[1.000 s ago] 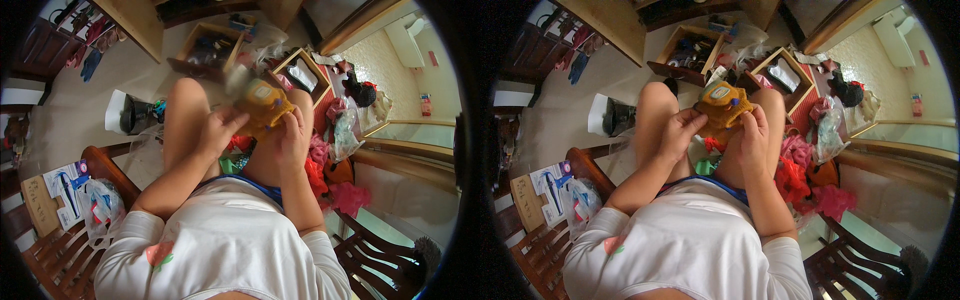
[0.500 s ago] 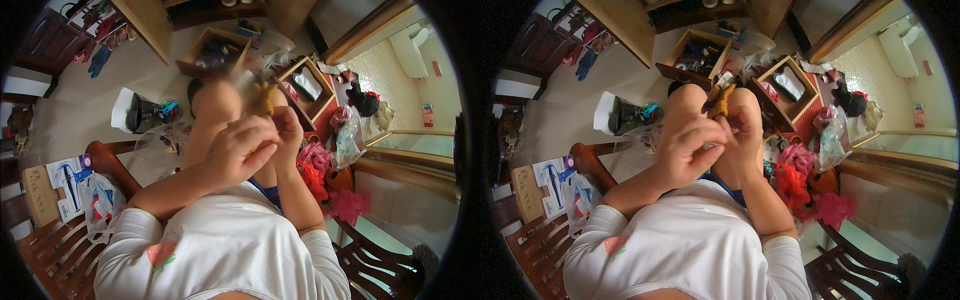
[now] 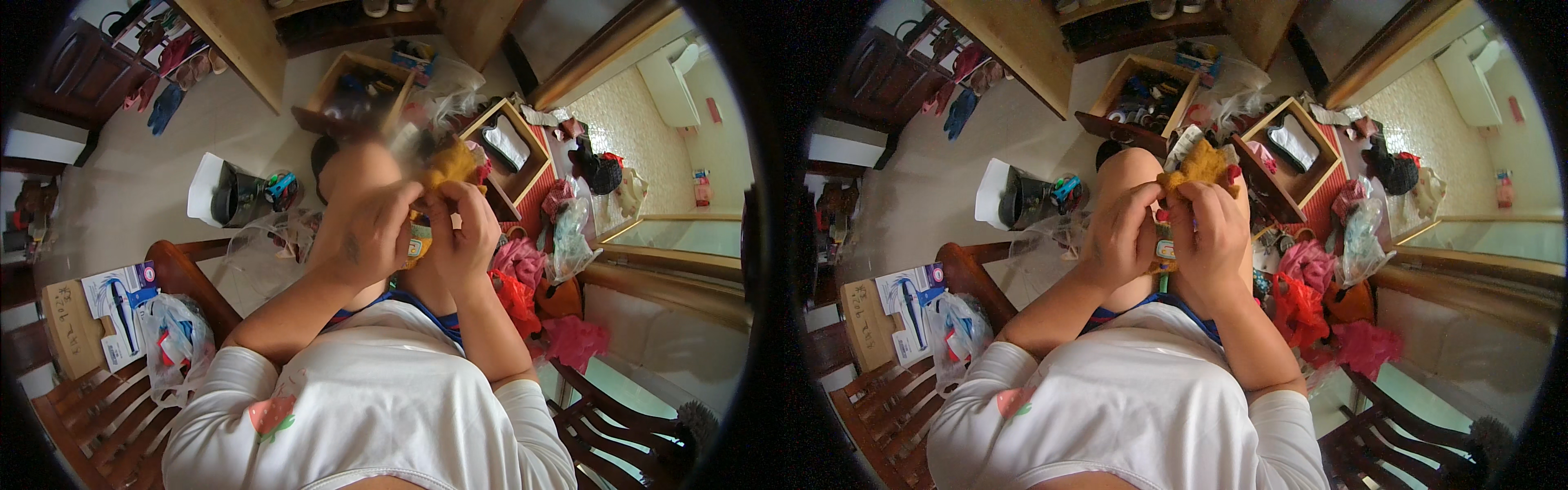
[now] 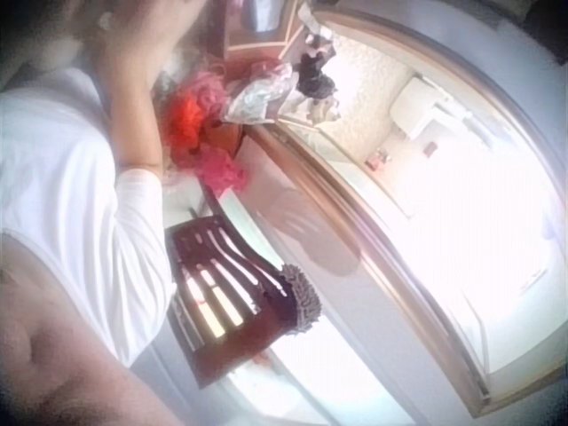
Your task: The person sorts through a pile of clothes and miscellaneous items, picking up socks, a mesh bag, and a small plush toy, placing some items into a wooden drawer.
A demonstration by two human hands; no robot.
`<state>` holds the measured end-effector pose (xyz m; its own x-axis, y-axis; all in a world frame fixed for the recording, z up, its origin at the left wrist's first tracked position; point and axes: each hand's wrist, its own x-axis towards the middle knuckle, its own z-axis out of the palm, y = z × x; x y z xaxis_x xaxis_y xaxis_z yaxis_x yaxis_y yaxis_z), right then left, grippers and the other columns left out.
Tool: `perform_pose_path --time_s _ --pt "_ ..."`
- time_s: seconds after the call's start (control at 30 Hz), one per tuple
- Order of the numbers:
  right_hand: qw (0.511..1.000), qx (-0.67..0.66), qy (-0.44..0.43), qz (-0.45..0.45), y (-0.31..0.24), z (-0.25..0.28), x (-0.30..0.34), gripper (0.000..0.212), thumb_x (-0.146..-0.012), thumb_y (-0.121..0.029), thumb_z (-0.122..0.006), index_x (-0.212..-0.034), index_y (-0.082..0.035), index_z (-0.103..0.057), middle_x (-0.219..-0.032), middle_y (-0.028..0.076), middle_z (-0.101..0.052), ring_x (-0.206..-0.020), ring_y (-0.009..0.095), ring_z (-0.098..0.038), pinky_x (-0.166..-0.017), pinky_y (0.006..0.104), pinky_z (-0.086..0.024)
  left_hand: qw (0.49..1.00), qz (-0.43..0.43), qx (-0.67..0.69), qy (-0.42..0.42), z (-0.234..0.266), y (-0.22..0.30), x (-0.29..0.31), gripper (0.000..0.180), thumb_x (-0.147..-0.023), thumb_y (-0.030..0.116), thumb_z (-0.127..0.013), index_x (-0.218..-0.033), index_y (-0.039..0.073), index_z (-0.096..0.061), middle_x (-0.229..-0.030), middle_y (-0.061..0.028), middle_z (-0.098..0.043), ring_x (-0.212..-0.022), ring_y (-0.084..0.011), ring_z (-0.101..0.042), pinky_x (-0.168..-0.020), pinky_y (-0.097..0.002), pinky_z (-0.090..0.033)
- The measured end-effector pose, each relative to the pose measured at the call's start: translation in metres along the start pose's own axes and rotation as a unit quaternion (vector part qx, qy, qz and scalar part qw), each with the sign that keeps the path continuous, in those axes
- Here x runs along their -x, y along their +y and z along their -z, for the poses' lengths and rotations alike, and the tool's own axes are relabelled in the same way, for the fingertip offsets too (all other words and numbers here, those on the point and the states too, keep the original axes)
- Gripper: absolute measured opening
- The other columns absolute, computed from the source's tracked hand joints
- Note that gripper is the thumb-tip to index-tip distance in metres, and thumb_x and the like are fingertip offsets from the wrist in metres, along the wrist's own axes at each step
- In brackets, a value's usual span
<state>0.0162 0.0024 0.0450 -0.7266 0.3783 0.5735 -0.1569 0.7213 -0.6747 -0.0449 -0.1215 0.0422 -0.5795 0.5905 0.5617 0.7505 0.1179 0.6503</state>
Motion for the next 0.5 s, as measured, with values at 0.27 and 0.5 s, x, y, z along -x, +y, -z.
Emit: perform_pose_path --time_s 0.27,0.5 --pt "0.988 0.087 -0.048 0.118 -0.011 0.001 0.000 0.022 -0.067 -0.003 -0.064 -0.088 -0.001 -0.059 -0.083 0.012 -0.057 -0.072 0.027 -0.055 -0.064 0.0332 -0.047 0.972 0.018 -0.179 -0.151 -0.003 -0.026 0.007 0.040 -0.073 0.001 -0.054 -0.113 -0.001 -0.051 -0.110 -0.0172 -0.056 -0.106 -0.0325 -0.050 -0.085 -0.0406 -0.040" --pt "0.983 0.067 -0.077 0.155 -0.013 -0.007 0.001 0.029 -0.062 -0.006 -0.062 -0.090 -0.002 -0.057 -0.078 0.008 -0.055 -0.067 0.022 -0.054 -0.058 0.0301 -0.046 0.663 0.243 0.705 -0.057 -0.004 -0.018 0.006 0.079 -0.068 0.003 -0.050 -0.141 0.009 -0.020 -0.141 -0.0132 -0.031 -0.130 -0.0291 -0.031 -0.106 -0.0403 -0.026"
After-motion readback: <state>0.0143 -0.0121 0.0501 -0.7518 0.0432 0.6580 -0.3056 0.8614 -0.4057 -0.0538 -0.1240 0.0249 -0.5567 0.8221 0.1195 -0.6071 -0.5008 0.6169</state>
